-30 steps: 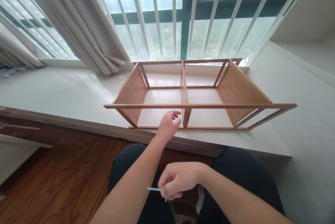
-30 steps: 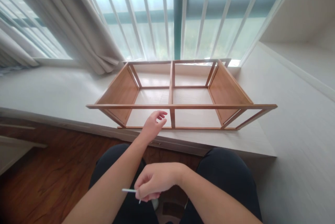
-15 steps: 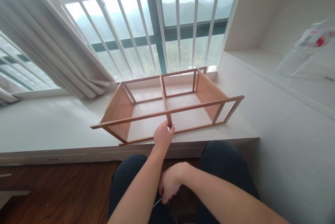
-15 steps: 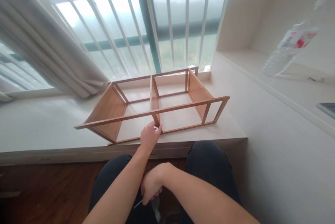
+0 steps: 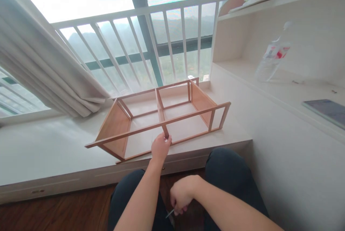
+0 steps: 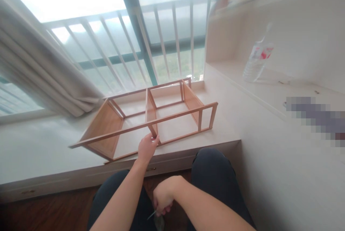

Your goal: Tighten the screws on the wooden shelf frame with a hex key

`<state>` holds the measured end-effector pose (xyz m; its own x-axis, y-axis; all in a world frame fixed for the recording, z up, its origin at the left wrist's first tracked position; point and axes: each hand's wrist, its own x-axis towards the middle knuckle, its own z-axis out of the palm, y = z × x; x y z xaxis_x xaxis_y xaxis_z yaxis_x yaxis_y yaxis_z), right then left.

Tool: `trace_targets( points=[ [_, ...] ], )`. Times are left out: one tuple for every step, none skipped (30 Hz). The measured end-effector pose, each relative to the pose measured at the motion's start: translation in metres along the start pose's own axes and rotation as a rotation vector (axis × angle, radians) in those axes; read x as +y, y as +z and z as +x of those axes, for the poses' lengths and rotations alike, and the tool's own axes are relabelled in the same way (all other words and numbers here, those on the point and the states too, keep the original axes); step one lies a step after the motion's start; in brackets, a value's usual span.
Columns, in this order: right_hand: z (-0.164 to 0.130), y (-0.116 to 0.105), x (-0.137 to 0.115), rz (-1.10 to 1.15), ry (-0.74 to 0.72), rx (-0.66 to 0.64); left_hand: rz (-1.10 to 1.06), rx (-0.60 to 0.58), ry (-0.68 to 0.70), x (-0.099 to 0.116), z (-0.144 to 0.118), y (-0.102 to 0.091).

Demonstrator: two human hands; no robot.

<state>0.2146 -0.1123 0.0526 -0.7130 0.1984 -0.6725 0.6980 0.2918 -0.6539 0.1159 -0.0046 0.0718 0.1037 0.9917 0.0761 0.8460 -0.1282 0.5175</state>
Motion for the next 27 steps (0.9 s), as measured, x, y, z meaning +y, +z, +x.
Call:
trace_targets(
  points=[
    [-0.002, 0.002, -0.001, -0.020, 0.008, 0.025, -0.001, 0.001, -0.001, 0.000, 0.000, -0.001],
    [-0.005, 0.004, -0.002, -0.042, 0.017, 0.051, -0.001, 0.002, -0.004, -0.001, 0.000, -0.002],
    [-0.008, 0.007, -0.003, -0.067, 0.026, 0.079, 0.000, 0.003, -0.010, -0.003, 0.001, -0.004],
    [-0.012, 0.010, -0.004, -0.093, 0.036, 0.109, 0.001, 0.005, -0.016, -0.005, 0.001, -0.005],
    [-0.017, 0.014, -0.006, -0.119, 0.046, 0.140, 0.001, 0.008, -0.022, -0.007, 0.001, -0.007],
    [-0.023, 0.017, -0.008, -0.143, 0.058, 0.176, 0.002, 0.011, -0.028, -0.010, 0.001, -0.009],
    [-0.029, 0.021, -0.010, -0.168, 0.075, 0.219, 0.001, 0.015, -0.033, -0.013, 0.001, -0.010],
    [-0.037, 0.025, -0.012, -0.196, 0.095, 0.265, 0.000, 0.018, -0.035, -0.017, 0.001, -0.012],
    [-0.045, 0.028, -0.014, -0.224, 0.116, 0.310, 0.000, 0.022, -0.038, -0.020, 0.001, -0.013],
    [-0.053, 0.031, -0.015, -0.253, 0.135, 0.349, -0.001, 0.025, -0.038, -0.024, 0.001, -0.014],
    [-0.061, 0.033, -0.017, -0.280, 0.153, 0.383, -0.002, 0.028, -0.037, -0.027, 0.000, -0.015],
    [-0.069, 0.036, -0.019, -0.304, 0.171, 0.411, -0.005, 0.029, -0.034, -0.030, 0.000, -0.016],
    [-0.076, 0.037, -0.020, -0.322, 0.184, 0.432, -0.009, 0.028, -0.027, -0.032, 0.000, -0.016],
    [-0.082, 0.039, -0.021, -0.332, 0.194, 0.451, -0.014, 0.026, -0.021, -0.035, -0.001, -0.016],
    [-0.088, 0.041, -0.021, -0.336, 0.201, 0.469, -0.019, 0.023, -0.014, -0.037, -0.002, -0.016],
    [-0.093, 0.044, -0.021, -0.336, 0.206, 0.489, -0.024, 0.017, -0.007, -0.039, -0.003, -0.016],
    [-0.098, 0.047, -0.019, -0.330, 0.210, 0.515, -0.030, 0.012, 0.000, -0.042, -0.004, -0.016],
    [-0.102, 0.052, -0.016, -0.319, 0.213, 0.552, -0.034, 0.005, 0.007, -0.045, -0.006, -0.017],
    [-0.107, 0.058, -0.012, -0.303, 0.219, 0.601, -0.039, -0.002, 0.014, -0.048, -0.009, -0.018],
    [-0.112, 0.065, -0.007, -0.280, 0.229, 0.658, -0.041, -0.009, 0.019, -0.051, -0.012, -0.020],
    [-0.117, 0.073, -0.001, -0.251, 0.240, 0.721, -0.041, -0.017, 0.021, -0.054, -0.016, -0.023],
    [-0.124, 0.082, 0.006, -0.217, 0.258, 0.780, -0.036, -0.026, 0.020, -0.057, -0.021, -0.026],
    [-0.131, 0.091, 0.013, -0.172, 0.278, 0.827, -0.028, -0.034, 0.019, -0.060, -0.027, -0.031],
    [-0.139, 0.101, 0.020, -0.129, 0.301, 0.875, -0.017, -0.040, 0.017, -0.064, -0.033, -0.035],
    [-0.147, 0.111, 0.027, -0.088, 0.329, 0.922, -0.008, -0.049, 0.016, -0.067, -0.039, -0.041],
    [-0.156, 0.122, 0.033, -0.043, 0.354, 0.979, -0.003, -0.059, 0.016, -0.070, -0.046, -0.046],
    [-0.164, 0.131, 0.039, -0.015, 0.366, 1.044, 0.005, -0.071, 0.016, -0.074, -0.054, -0.052]
  ],
)
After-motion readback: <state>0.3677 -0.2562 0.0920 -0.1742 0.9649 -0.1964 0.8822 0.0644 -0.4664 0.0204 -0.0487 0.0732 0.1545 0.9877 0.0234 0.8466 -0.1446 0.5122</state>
